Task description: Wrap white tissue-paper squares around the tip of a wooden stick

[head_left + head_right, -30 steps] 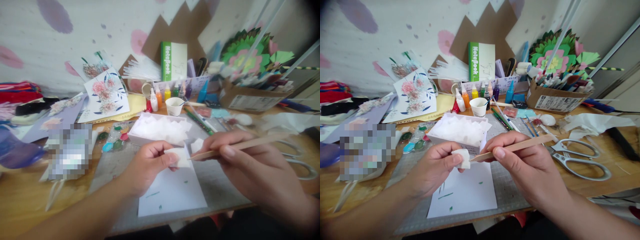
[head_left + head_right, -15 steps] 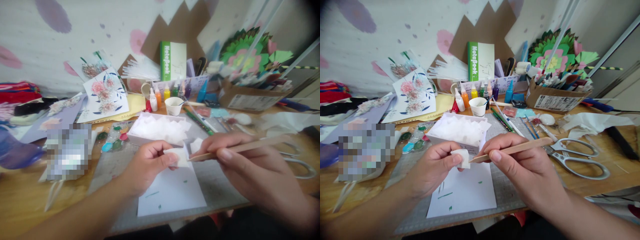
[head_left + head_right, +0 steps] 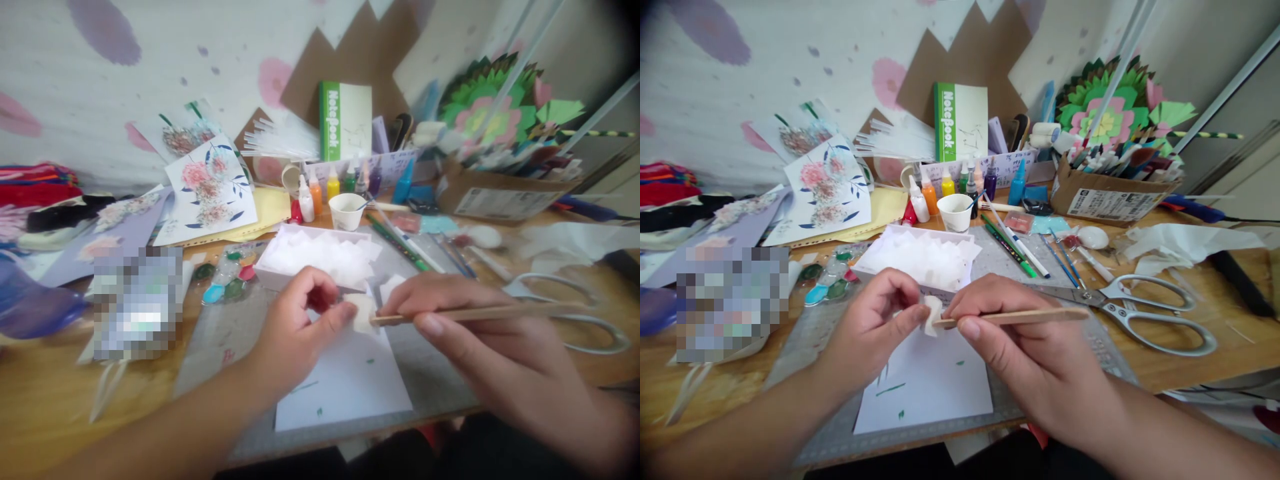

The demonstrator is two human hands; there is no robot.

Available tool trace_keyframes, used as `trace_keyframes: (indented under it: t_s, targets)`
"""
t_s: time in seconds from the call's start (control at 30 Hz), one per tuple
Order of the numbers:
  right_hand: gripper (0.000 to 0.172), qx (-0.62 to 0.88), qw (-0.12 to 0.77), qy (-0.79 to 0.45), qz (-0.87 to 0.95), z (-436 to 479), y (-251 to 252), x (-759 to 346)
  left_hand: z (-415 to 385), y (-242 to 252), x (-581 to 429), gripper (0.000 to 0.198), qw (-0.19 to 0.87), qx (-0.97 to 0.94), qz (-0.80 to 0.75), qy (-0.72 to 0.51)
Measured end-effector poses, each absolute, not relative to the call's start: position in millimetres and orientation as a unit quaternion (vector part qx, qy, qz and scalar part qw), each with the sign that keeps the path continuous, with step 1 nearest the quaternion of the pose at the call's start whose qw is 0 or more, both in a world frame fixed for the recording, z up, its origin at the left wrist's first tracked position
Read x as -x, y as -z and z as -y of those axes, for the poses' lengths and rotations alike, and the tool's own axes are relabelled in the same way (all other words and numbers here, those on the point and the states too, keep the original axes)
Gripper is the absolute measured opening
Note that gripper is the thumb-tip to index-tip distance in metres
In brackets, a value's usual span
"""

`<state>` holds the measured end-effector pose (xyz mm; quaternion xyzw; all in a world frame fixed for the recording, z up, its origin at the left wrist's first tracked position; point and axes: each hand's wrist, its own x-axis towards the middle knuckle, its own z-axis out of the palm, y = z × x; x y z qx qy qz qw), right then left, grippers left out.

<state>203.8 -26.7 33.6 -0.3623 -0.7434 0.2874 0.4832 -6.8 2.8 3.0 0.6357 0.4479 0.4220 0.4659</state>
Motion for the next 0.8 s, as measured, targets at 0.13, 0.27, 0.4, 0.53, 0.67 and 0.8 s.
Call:
trace_keyframes:
  t_s: [0.13,0.27,0.4,0.53,0.67,0.8]
  targets:
    - [0.013,0.346,0.468,-0.242,0.776,28.6,-38.5,-203.1,2.4,-8.9,10.1,0.02,0.378,-0.714,-0.404,-0.429]
    - [0.014,0.327,0.457,-0.223,0.797,27.8,-40.7,-200.4,5.0,-10.3,10.8,0.018,0.445,-0.718,-0.392,-0.365]
    - [0.015,0.323,0.459,-0.222,0.798,26.8,-40.1,-200.0,4.3,-8.5,7.9,0.023,0.48,-0.694,-0.411,-0.345]
    - [0.012,0.332,0.461,-0.236,0.788,27.3,-37.8,-201.6,3.3,-8.3,4.9,0.019,0.48,-0.683,-0.436,-0.335]
    - [0.013,0.348,0.481,-0.272,0.757,28.0,-35.7,-200.0,2.5,-8.8,3.5,0.017,0.477,-0.681,-0.448,-0.33]
    - [0.011,0.377,0.512,-0.318,0.703,26.5,-32.9,-198.9,2.6,-9.2,2.4,0.016,0.493,-0.669,-0.446,-0.333]
